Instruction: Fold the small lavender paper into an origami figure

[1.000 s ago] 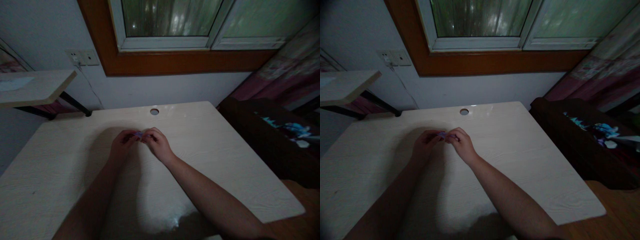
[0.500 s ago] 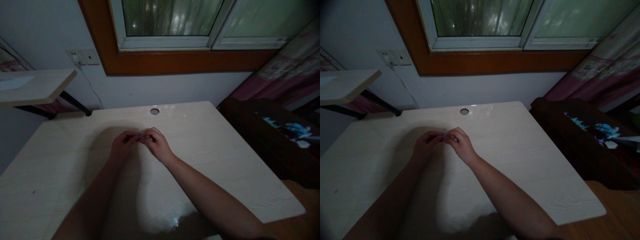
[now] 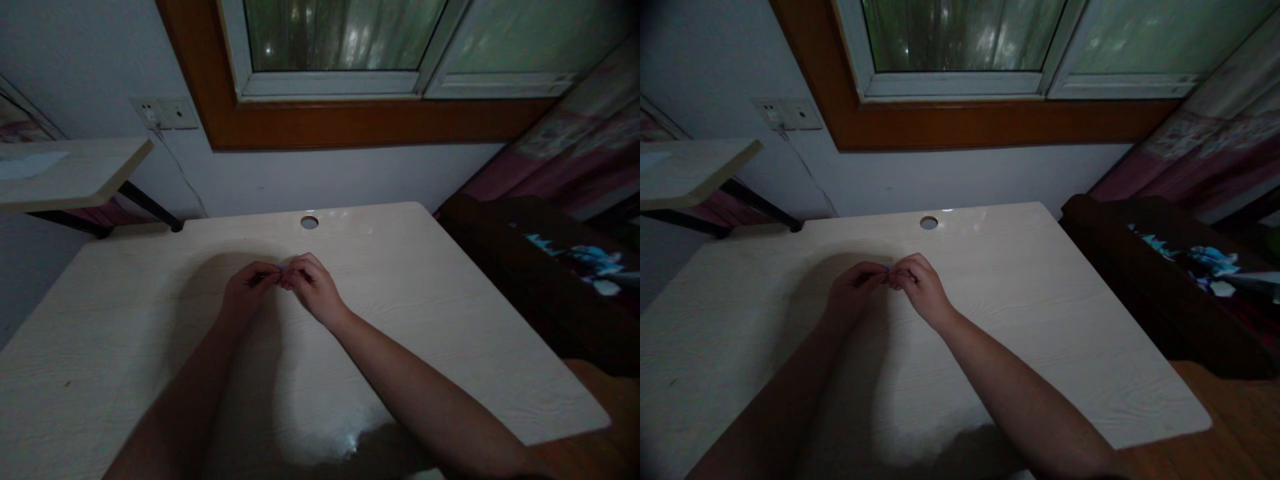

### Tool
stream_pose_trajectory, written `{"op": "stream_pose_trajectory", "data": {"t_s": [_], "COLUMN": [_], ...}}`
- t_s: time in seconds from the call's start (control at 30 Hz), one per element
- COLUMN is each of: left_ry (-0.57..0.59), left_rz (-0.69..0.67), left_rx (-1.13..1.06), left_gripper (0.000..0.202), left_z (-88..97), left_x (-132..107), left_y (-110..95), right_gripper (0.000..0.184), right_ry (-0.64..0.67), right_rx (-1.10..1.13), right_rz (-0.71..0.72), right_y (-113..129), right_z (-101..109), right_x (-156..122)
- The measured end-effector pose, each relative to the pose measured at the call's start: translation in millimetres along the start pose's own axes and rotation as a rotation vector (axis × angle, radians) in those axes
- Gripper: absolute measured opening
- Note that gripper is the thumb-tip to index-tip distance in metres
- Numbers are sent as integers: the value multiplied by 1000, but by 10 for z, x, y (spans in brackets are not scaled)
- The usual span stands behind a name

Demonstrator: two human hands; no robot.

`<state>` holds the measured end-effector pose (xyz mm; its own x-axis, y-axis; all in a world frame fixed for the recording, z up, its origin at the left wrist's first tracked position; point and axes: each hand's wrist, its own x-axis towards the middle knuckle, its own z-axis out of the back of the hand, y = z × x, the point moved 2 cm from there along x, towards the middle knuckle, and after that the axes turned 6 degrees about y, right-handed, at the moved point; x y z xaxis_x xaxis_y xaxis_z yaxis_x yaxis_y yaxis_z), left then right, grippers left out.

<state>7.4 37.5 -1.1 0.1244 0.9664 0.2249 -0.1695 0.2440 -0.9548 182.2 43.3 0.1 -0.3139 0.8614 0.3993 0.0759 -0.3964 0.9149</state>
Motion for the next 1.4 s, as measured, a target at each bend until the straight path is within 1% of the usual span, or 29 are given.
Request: {"op": "stream_pose_trajectory", "data": {"t_s": [0.23, 0.5, 0.63, 0.77, 0.9, 1.03, 1.1, 1.17, 1.27, 1.4], "left_ry": [11, -2, -5, 2, 3, -56, -76, -70, -57, -51], "left_rz": [-63, -128, -120, -118, -61, 8, 21, 24, 25, 11], "left_rx": [11, 44, 54, 52, -8, -114, -125, -99, -40, -17], "left_gripper": [16, 10, 10, 12, 16, 22, 24, 23, 22, 23], "left_z": [-20, -33, -36, -43, -52, -50, -46, -44, -40, -38], "left_x": [-3, -20, -18, -19, -26, -20, -13, -7, -5, -13], "left_y": [-2, -10, -30, -65, -60, -20, -9, -7, -12, -19], "right_gripper": [10, 13, 14, 13, 11, 9, 10, 10, 8, 21], "right_ry": [10, 30, 31, 28, 42, 74, 93, 97, 62, 31], "right_rx": [73, 22, -8, 13, 11, -38, -37, -12, 32, 164], "right_rz": [6, -2, -11, -16, -16, -5, -11, -23, -51, -131], "right_y": [10, 46, 61, 41, 6, -10, -16, -25, -55, -122], "right_z": [-13, -6, -6, -8, -4, -3, -8, -14, -18, -29], "right_x": [11, 16, 19, 14, 3, -3, -7, -10, -13, -14]}}
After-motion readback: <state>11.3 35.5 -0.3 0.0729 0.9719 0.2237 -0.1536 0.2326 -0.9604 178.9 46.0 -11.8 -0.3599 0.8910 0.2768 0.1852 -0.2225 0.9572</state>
